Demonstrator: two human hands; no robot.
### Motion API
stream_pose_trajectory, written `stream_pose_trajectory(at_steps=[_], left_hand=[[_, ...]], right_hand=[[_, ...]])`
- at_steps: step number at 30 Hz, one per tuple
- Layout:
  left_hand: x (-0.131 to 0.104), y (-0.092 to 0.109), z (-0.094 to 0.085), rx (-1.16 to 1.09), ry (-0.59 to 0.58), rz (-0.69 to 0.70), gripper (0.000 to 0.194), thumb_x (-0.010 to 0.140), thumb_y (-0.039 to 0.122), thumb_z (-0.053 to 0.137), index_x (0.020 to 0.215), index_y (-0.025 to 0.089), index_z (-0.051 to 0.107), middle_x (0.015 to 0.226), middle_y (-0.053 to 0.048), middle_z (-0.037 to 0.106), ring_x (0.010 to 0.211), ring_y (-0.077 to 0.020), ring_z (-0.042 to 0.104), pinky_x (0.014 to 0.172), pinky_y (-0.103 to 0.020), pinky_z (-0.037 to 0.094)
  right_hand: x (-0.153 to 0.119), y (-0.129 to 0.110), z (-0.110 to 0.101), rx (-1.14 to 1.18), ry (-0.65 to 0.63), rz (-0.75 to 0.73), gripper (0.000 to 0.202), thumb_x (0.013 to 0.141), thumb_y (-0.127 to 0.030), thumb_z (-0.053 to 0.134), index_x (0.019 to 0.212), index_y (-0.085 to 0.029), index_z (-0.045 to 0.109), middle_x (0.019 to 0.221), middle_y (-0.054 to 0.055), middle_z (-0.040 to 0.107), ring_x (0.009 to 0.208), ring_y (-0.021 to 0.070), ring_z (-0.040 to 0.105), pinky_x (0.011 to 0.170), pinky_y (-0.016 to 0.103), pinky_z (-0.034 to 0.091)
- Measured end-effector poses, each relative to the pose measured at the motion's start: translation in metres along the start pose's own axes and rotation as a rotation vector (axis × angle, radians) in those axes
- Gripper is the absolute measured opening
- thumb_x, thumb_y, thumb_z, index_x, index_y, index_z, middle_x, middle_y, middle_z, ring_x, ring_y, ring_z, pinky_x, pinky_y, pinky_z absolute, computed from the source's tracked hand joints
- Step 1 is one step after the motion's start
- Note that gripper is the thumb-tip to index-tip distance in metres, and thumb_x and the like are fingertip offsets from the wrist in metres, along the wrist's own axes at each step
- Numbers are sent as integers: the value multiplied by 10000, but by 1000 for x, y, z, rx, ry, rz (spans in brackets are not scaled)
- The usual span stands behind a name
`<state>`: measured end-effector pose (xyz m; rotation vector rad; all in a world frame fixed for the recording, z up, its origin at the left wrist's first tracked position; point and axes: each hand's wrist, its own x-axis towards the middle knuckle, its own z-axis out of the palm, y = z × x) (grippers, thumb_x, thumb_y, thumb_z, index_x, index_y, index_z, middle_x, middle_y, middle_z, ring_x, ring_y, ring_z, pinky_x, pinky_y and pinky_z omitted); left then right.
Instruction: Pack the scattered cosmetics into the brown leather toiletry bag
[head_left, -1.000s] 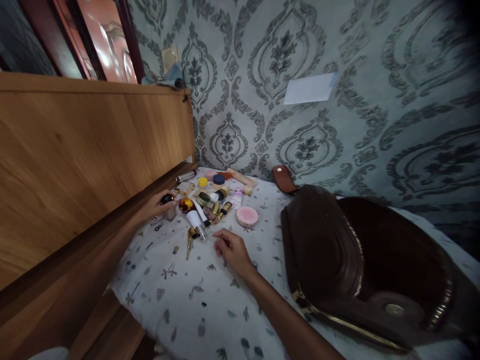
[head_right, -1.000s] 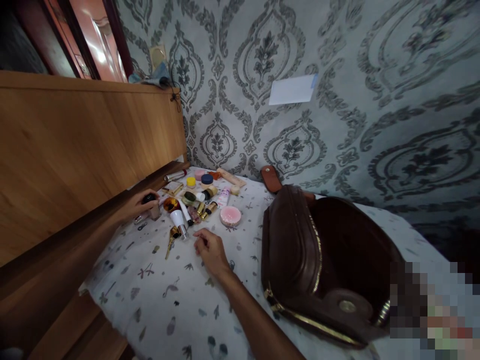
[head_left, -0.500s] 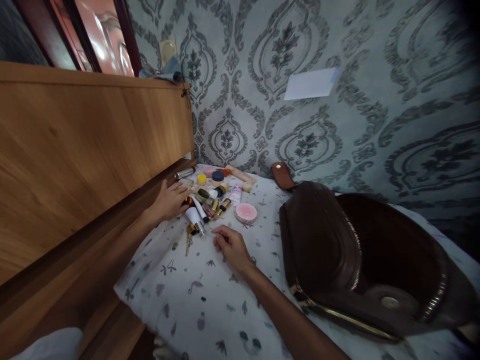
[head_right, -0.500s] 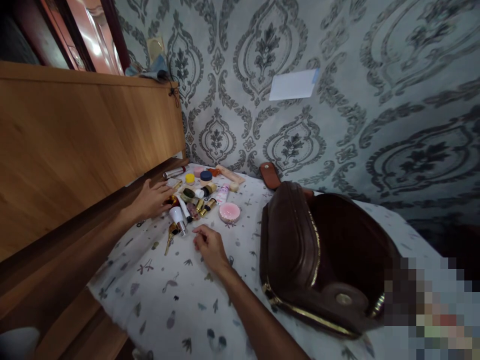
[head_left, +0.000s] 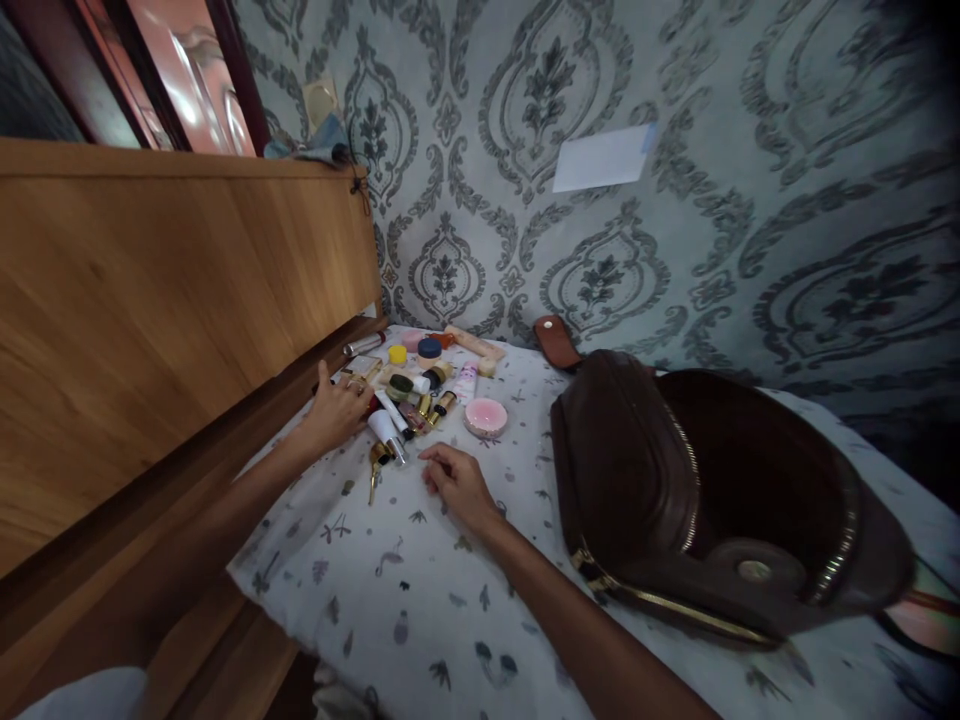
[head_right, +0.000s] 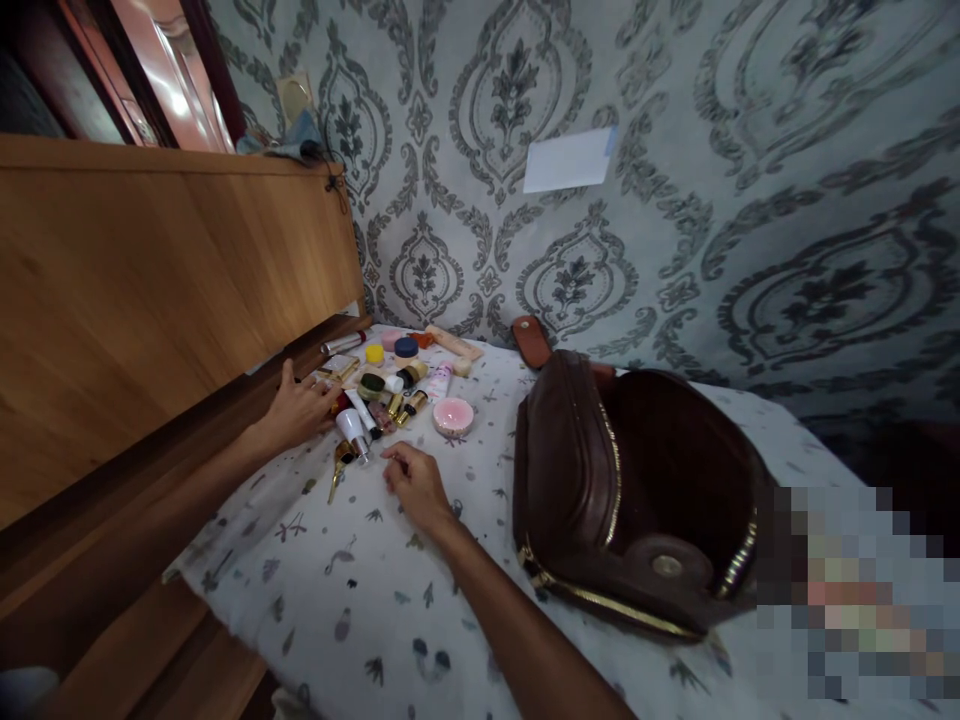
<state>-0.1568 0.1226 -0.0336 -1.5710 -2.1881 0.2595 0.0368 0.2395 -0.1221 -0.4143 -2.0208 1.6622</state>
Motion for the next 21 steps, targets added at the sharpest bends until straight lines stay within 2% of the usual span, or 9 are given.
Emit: stream_pose_trajectory(at_steps=[6, 11, 15, 17, 21], left_hand=[[-4, 9, -1, 106, -27, 17, 382, 831, 309, 637, 1146, 99, 590, 994, -210, 718, 967, -379, 642, 1091, -681, 121], [-10, 11, 7, 121, 11, -5, 415, 849, 287, 589, 1226, 117, 553, 1026, -197, 713, 1015, -374, 623, 1097, -647, 158], [-12, 15, 8, 107, 14, -40, 366, 896, 168, 458, 1243, 101, 551, 1005, -193, 708, 1034, -339, 618, 1124, -563, 175], [-15, 17, 5, 39, 1, -57, 366, 910, 121, 390, 1235, 80, 554, 1036, -216, 688, 1033, -337, 615, 1095, -536, 237], [-27, 12, -4, -35, -51, -52, 379, 925, 92, 300, 1194, 83, 566, 1056, -237, 656, 985, -342, 614, 917, -496, 406]], right_hand=[[2, 4, -1, -11, -5, -19, 218, 763, -226, 456, 886, -167, 626, 631, -28, 603, 500, 106, 547, 490, 218, 405], [2, 6, 0, -10, -1, -27, 210, 764, -209, 456, 882, -174, 626, 629, -33, 611, 507, 102, 552, 492, 209, 409], [2, 5, 0, -12, 0, -32, 197, 754, -196, 450, 854, -176, 618, 620, -36, 608, 500, 99, 549, 488, 205, 406], [2, 5, 0, -9, 4, -34, 198, 754, -198, 450, 856, -178, 619, 626, -37, 609, 506, 100, 554, 492, 205, 410], [3, 6, 1, -1, 5, -27, 208, 748, -204, 457, 866, -175, 626, 624, -39, 605, 489, 99, 545, 486, 208, 413]])
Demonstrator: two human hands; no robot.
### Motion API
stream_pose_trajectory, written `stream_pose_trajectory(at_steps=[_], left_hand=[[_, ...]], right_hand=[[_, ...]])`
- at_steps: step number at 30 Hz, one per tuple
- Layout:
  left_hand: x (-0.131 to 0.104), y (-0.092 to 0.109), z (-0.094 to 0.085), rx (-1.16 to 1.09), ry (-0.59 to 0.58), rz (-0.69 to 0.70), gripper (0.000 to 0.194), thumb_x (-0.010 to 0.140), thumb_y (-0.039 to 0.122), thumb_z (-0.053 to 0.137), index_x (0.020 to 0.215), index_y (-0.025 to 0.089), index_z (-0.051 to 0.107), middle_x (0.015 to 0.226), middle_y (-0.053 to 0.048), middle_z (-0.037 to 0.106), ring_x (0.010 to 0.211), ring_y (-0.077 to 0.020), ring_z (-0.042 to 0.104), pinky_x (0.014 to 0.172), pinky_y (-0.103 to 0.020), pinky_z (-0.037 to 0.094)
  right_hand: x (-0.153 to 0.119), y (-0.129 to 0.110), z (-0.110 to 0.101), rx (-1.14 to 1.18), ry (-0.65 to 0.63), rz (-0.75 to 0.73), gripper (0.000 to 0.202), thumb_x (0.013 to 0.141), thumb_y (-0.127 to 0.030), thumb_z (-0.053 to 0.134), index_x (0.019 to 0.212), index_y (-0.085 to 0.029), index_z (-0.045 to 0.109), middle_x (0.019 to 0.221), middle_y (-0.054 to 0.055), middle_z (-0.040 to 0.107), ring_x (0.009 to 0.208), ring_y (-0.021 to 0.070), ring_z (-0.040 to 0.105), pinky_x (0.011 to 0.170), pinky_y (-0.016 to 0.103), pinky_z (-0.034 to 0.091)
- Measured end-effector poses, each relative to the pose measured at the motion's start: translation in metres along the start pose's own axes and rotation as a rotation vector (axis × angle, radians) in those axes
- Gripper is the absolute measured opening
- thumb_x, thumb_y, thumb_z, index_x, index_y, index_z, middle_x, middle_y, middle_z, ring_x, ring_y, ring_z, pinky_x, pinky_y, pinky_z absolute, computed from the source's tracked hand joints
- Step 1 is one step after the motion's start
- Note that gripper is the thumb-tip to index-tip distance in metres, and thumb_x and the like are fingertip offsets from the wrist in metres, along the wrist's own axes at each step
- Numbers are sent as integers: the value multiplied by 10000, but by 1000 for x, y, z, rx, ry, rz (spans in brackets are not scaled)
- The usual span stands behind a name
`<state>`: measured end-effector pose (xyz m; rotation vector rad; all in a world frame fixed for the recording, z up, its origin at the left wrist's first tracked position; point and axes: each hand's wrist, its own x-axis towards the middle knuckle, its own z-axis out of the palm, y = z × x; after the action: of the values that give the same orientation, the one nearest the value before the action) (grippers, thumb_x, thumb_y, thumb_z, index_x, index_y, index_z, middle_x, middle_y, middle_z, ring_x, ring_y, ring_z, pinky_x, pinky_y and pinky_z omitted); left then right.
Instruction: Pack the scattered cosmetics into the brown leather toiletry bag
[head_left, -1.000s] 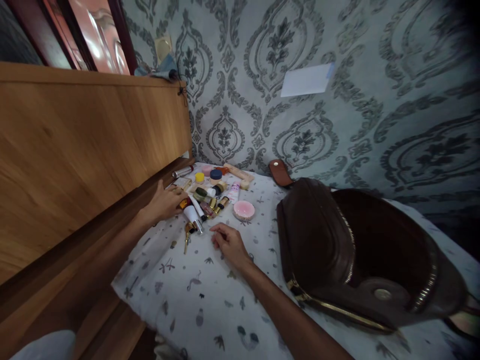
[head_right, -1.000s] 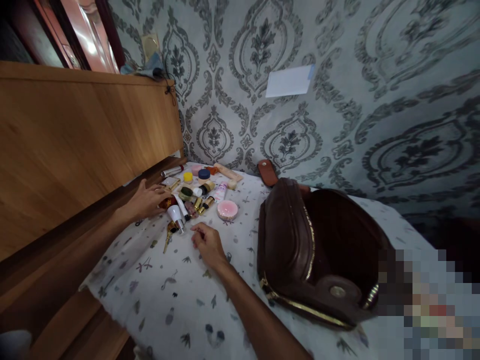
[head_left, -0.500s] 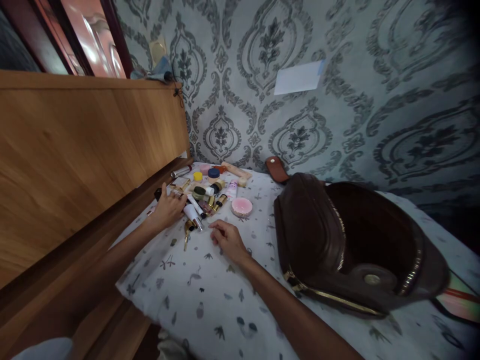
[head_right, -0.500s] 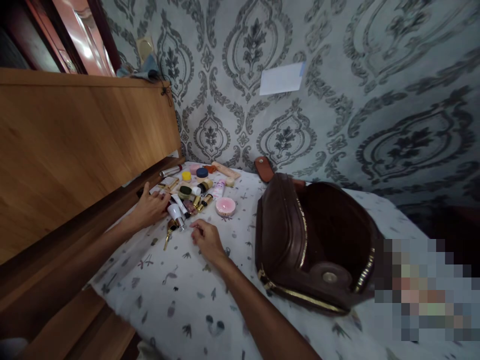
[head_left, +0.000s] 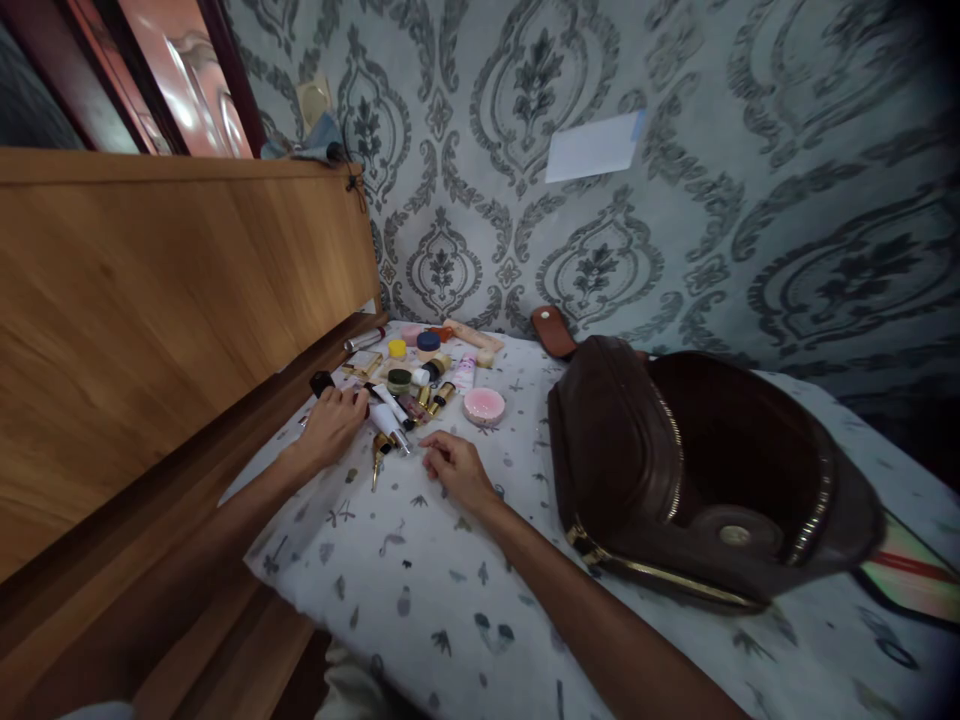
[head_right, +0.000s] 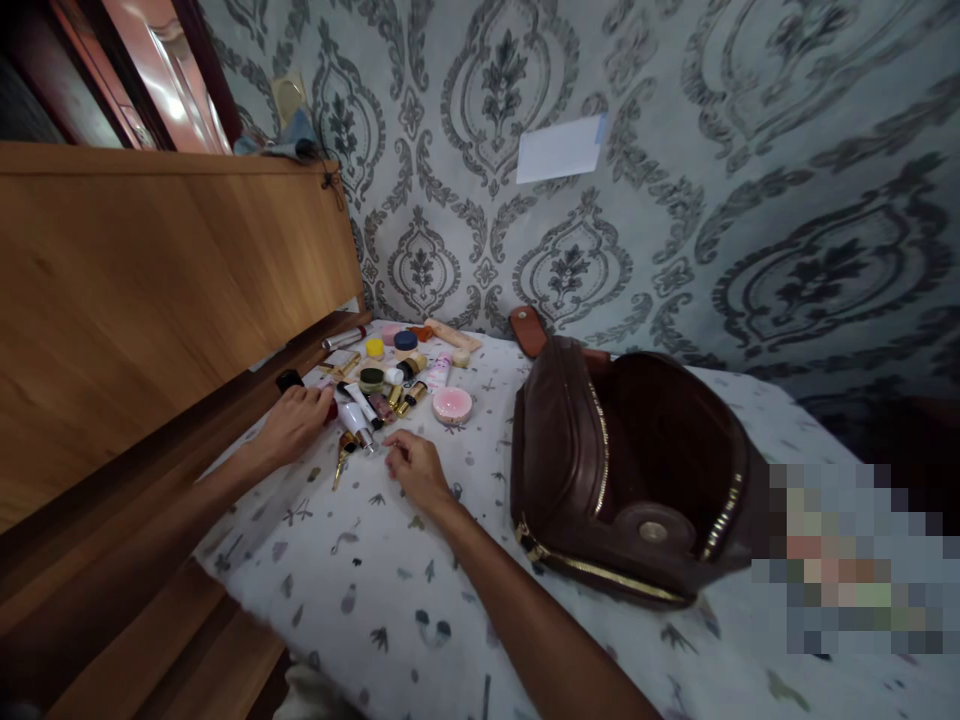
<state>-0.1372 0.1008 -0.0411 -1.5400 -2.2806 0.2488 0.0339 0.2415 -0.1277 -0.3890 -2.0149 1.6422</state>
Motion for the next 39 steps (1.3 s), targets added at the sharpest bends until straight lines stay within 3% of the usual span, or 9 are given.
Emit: stream_pose_trajectory(at_steps=[7, 13, 16, 21, 24, 27, 34, 39], left_hand=[[-4, -16, -13, -104, -145, 133, 260, 853, 89, 446, 968, 167, 666, 1001, -144, 678, 966, -290, 627, 799, -378, 480], [7, -15, -20, -222, -162, 215, 307, 817, 108, 515, 1059, 215, 672, 1057, -85, 678, 971, -234, 642, 803, -314, 494], [10, -3, -26, -237, -129, 207, 226, 864, 179, 528, 1050, 208, 654, 1071, -98, 663, 995, -252, 624, 827, -342, 490], [23, 40, -29, -238, -54, 201, 348, 899, 137, 507, 1227, 240, 560, 1114, -104, 630, 1073, -272, 585, 866, -368, 466], [37, 61, -22, -244, -51, 179, 266, 932, 164, 469, 1152, 233, 602, 1063, -116, 647, 1031, -279, 609, 830, -371, 468], [47, 67, -13, -273, -30, 129, 225, 966, 214, 418, 1048, 205, 628, 997, -131, 675, 949, -283, 644, 777, -372, 468], [51, 54, -3, -461, 81, -85, 198, 963, 327, 441, 1069, 220, 569, 897, -79, 708, 838, -239, 667, 680, -306, 433], [70, 40, 7, -717, 119, -216, 235, 925, 385, 479, 985, 200, 612, 847, -35, 696, 797, -206, 637, 680, -289, 431]], right_hand=[[0, -1, -1, 6, -2, -14, 202, 745, -200, 463, 862, -173, 627, 626, -34, 613, 486, 99, 544, 486, 207, 410], [-1, -2, 0, 11, 12, -29, 194, 745, -191, 461, 853, -178, 621, 624, -37, 613, 497, 100, 549, 480, 200, 410], [0, -1, -1, 20, 17, -31, 197, 746, -198, 462, 864, -177, 618, 618, -37, 609, 493, 103, 547, 471, 202, 408], [1, 0, -2, 47, 55, -32, 255, 761, -241, 460, 985, -180, 566, 623, -41, 596, 486, 114, 549, 472, 217, 421], [1, 2, -2, 69, 89, -32, 316, 766, -263, 450, 1065, -179, 509, 671, -40, 596, 490, 113, 558, 467, 221, 432], [2, 4, -1, 87, 121, -29, 365, 766, -282, 439, 1114, -176, 469, 710, -41, 581, 492, 108, 569, 447, 217, 436], [3, 9, 0, 139, 158, -38, 385, 770, -293, 455, 1141, -193, 431, 730, -53, 578, 490, 100, 590, 430, 203, 445], [4, 11, 0, 171, 165, -25, 374, 757, -272, 473, 1123, -204, 440, 700, -65, 583, 464, 94, 575, 406, 188, 433]])
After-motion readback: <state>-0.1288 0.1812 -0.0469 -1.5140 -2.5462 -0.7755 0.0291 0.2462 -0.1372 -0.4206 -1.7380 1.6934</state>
